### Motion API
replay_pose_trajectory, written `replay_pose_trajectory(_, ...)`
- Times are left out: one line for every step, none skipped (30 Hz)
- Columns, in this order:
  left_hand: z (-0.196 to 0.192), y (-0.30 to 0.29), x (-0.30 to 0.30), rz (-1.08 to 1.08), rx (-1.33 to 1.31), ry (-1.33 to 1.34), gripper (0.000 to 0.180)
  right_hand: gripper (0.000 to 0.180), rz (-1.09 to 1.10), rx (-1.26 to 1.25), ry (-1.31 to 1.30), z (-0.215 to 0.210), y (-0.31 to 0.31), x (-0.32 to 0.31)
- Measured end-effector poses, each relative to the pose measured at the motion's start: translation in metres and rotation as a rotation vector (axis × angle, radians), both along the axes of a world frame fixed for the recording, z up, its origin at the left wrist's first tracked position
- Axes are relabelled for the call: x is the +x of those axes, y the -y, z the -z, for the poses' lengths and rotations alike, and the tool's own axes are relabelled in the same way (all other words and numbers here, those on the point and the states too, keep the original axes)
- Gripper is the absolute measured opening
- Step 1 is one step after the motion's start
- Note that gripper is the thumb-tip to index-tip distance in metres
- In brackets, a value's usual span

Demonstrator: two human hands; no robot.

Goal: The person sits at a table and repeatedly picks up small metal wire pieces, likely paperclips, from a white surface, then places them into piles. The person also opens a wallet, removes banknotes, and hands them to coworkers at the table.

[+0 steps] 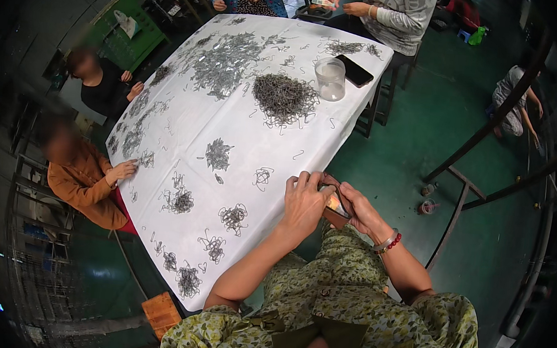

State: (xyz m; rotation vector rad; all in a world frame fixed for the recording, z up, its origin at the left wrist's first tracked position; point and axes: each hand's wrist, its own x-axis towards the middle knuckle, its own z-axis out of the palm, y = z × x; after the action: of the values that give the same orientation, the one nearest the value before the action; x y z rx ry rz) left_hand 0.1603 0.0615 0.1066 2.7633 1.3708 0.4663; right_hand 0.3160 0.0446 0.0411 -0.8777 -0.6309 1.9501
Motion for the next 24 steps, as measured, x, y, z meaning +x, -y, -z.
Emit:
replay_pose_trajectory(0.001, -0.001, 0.005, 0.001, 0.006, -0.003, 0.023, 0.048, 0.003, 0.005, -0.032, 0.001, 0.002, 0.004)
replay_pose_trajectory(0.003, -0.002, 0.011, 0.002, 0.012, -0.006, 0.024, 0.049, 0.006, 0.010, -0.065, 0.002, 0.002, 0.008)
replay_pose_trajectory(0.004, -0.003, 0.015, 0.037, 0.043, -0.006, 0.024, 0.050, 0.009, 0.016, -0.097, 0.002, 0.002, 0.013)
replay_pose_trajectory(0.000, -0.007, 0.019, 0.068, 0.086, -0.007, 0.024, 0.053, 0.006, 0.031, -0.064, -0.001, -0.001, 0.018)
replay_pose_trajectory(-0.003, -0.011, 0.023, 0.100, 0.128, -0.008, 0.023, 0.056, 0.004, 0.046, -0.030, -0.004, -0.004, 0.024)
replay_pose_trajectory(-0.007, -0.015, 0.027, 0.137, 0.135, 0.005, 0.023, 0.059, 0.002, 0.061, 0.004, -0.009, -0.006, 0.031)
replay_pose_trajectory(-0.014, -0.019, 0.031, 0.173, 0.144, 0.017, 0.022, 0.065, -0.064, 0.101, 0.054, -0.025, -0.006, 0.039)
replay_pose_trajectory(-0.019, -0.022, 0.034, 0.209, 0.152, 0.028, 0.021, 0.064, -0.098, 0.155, 0.097, -0.024, -0.008, 0.045)
replay_pose_trajectory(-0.021, -0.026, 0.037, 0.252, 0.150, 0.000, 0.020, 0.063, -0.132, 0.209, 0.142, -0.019, -0.010, 0.050)
replay_pose_trajectory(-0.024, -0.028, 0.038, 0.292, 0.149, -0.026, 0.019, 0.061, -0.168, 0.263, 0.188, -0.017, -0.011, 0.053)
replay_pose_trajectory(-0.025, -0.031, 0.039, 0.336, 0.147, -0.055, 0.018, 0.052, -0.179, 0.207, 0.216, -0.017, -0.013, 0.055)
replay_pose_trajectory(-0.027, -0.036, 0.041, 0.370, 0.137, -0.076, 0.016, 0.049, -0.142, 0.309, 0.269, -0.006, -0.017, 0.055)
replay_pose_trajectory(-0.024, -0.036, 0.043, 0.401, 0.115, -0.090, 0.015, 0.045, -0.110, 0.398, 0.326, 0.002, -0.019, 0.053)
replay_pose_trajectory(-0.022, -0.036, 0.043, 0.431, 0.093, -0.104, 0.015, 0.040, -0.105, 0.371, 0.341, 0.006, -0.018, 0.056)
replay_pose_trajectory(-0.019, -0.037, 0.042, 0.427, 0.053, -0.092, 0.014, 0.035, -0.101, 0.343, 0.354, 0.006, -0.017, 0.060)
replay_pose_trajectory(-0.013, -0.037, 0.038, 0.425, 0.012, -0.078, 0.014, 0.035, -0.155, 0.323, 0.352, 0.003, -0.016, 0.060)
replay_pose_trajectory(-0.009, -0.036, 0.035, 0.422, -0.029, -0.064, 0.014, 0.034, -0.210, 0.302, 0.348, 0.001, -0.014, 0.060)
replay_pose_trajectory(-0.005, -0.031, 0.031, 0.410, -0.048, -0.071, 0.014, 0.033, -0.266, 0.282, 0.344, 0.003, -0.011, 0.058)
replay_pose_trajectory(-0.001, -0.025, 0.027, 0.401, -0.067, -0.079, 0.016, 0.035, -0.248, 0.274, 0.344, 0.008, -0.008, 0.056)
replay_pose_trajectory(0.002, -0.021, 0.023, 0.392, -0.087, -0.087, 0.017, 0.037, -0.230, 0.266, 0.343, 0.016, -0.004, 0.053)
replay_pose_trajectory(0.004, -0.018, 0.019, 0.374, -0.084, -0.089, 0.021, 0.038, -0.213, 0.259, 0.342, 0.021, 0.000, 0.049)
replay_pose_trajectory(0.003, -0.016, 0.016, 0.353, -0.081, -0.091, 0.025, 0.047, -0.202, 0.257, 0.351, 0.020, 0.000, 0.047)
replay_pose_trajectory(0.002, -0.014, 0.012, 0.331, -0.078, -0.092, 0.029, 0.056, -0.191, 0.256, 0.360, 0.016, -0.001, 0.045)
replay_pose_trajectory(0.000, -0.013, 0.010, 0.322, -0.069, -0.142, 0.033, 0.065, -0.180, 0.254, 0.369, 0.014, -0.002, 0.043)
